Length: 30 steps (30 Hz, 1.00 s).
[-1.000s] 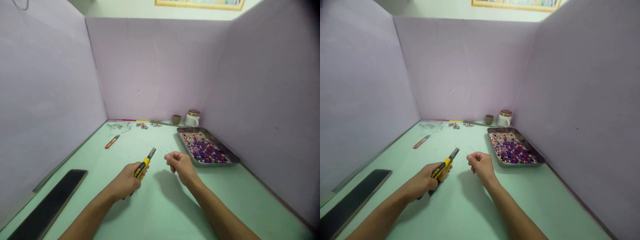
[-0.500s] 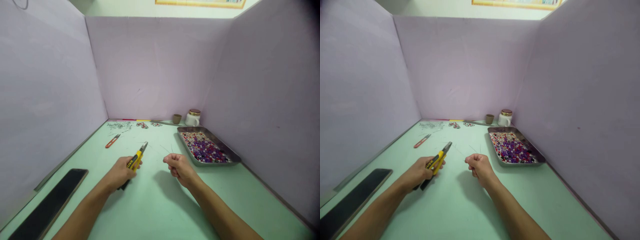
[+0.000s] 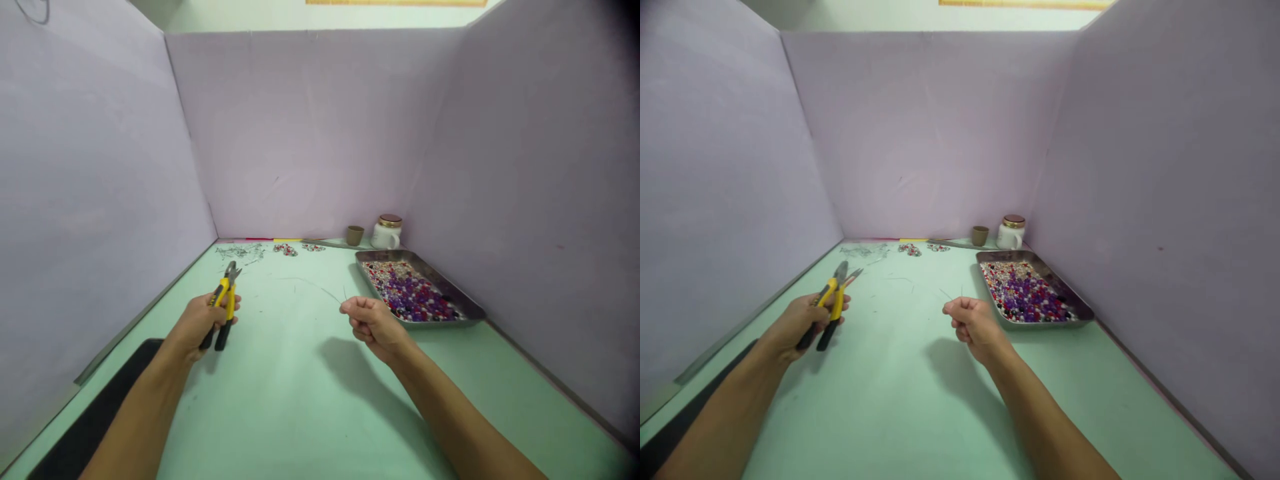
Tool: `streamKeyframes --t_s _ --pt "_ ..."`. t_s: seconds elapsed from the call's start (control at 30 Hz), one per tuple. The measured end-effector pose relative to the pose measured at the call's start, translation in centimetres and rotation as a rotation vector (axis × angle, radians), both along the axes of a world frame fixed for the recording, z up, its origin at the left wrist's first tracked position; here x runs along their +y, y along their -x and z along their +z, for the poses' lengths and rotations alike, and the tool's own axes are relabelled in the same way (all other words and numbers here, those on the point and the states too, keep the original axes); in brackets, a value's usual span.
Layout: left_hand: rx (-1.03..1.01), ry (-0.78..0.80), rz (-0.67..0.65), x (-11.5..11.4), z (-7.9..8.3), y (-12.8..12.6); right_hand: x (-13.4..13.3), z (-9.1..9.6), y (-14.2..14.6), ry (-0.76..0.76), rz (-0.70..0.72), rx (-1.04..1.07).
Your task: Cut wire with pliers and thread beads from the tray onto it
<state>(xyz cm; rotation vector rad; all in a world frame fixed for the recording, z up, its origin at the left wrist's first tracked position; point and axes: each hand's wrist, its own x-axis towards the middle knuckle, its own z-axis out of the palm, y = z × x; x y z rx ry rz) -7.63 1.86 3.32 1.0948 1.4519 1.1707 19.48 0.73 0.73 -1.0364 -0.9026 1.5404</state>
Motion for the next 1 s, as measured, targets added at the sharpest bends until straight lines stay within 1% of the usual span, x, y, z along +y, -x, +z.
streamKeyframes --t_s 0.03,0.07,0.13,0.17,0.2,0.27,0.33,0.4,0.47,0.57,0.67,0.7,0.77,0.8,0.83,0.9,0.93,1.0 --pt "-0.011 -0.017 0.020 0.2 0.0 0.4 0.1 0.0 -0.1 -0.001 -0.008 0.041" --pt "-0.009 -0.035 0.013 0.3 0.0 0.5 0.2 0.0 -0.1 0.004 -0.011 0.091" --pt "0.073 -0.056 -0.052 0.3 -0.3 0.1 0.3 -0.1 0.1 0.033 0.000 0.198" --pt "0.161 -0.057 -0.104 0.2 -0.6 -0.4 0.3 -0.2 0.3 0.055 0.013 0.247" --pt "0.280 -0.047 -0.152 0.1 -0.9 -1.0 0.3 -0.3 0.5 0.079 0.028 0.288" --pt "0.581 -0.022 -0.214 -0.2 -1.7 -2.3 0.2 -0.6 0.9 0.130 0.062 0.351" --pt "0.876 -0.050 -0.214 -0.4 -2.7 -3.5 0.2 -0.9 1.2 0.181 0.089 0.395" --pt "1.068 -0.105 -0.209 -0.4 -3.6 -4.3 0.0 -1.2 1.6 0.227 0.106 0.425" --pt "1.154 -0.124 -0.208 -0.3 -4.4 -4.5 -0.2 -1.5 2.0 0.261 0.122 0.442" --pt "1.169 -0.133 -0.210 -0.1 -4.7 -4.3 -0.5 -2.0 2.7 0.289 0.150 0.456" --pt "1.118 -0.223 -0.188 -0.1 -4.4 -4.2 -0.7 -2.4 3.2 0.302 0.168 0.450" --pt "1.064 -0.274 -0.157 -0.2 -4.1 -4.3 -0.8 -2.5 3.3 0.302 0.173 0.441" --pt "0.851 -0.352 -0.110 -0.6 -3.7 -4.8 -1.0 -2.7 3.6 0.294 0.188 0.415" --pt "0.701 -0.349 -0.120 -0.8 -3.4 -5.2 -1.1 -2.8 3.8 0.291 0.200 0.395" --pt "0.535 -0.314 -0.158 -1.1 -3.2 -5.6 -1.3 -2.9 4.1 0.287 0.215 0.369" --pt "0.212 -0.195 -0.270 -1.7 -2.9 -6.5 -1.8 -3.0 4.6 0.273 0.253 0.301" --pt "0.080 -0.147 -0.310 -2.0 -2.8 -6.9 -2.1 -3.1 4.8 0.258 0.276 0.259" --pt "-0.099 -0.094 -0.331 -2.4 -2.5 -7.3 -2.6 -3.1 5.3 0.206 0.322 0.157"
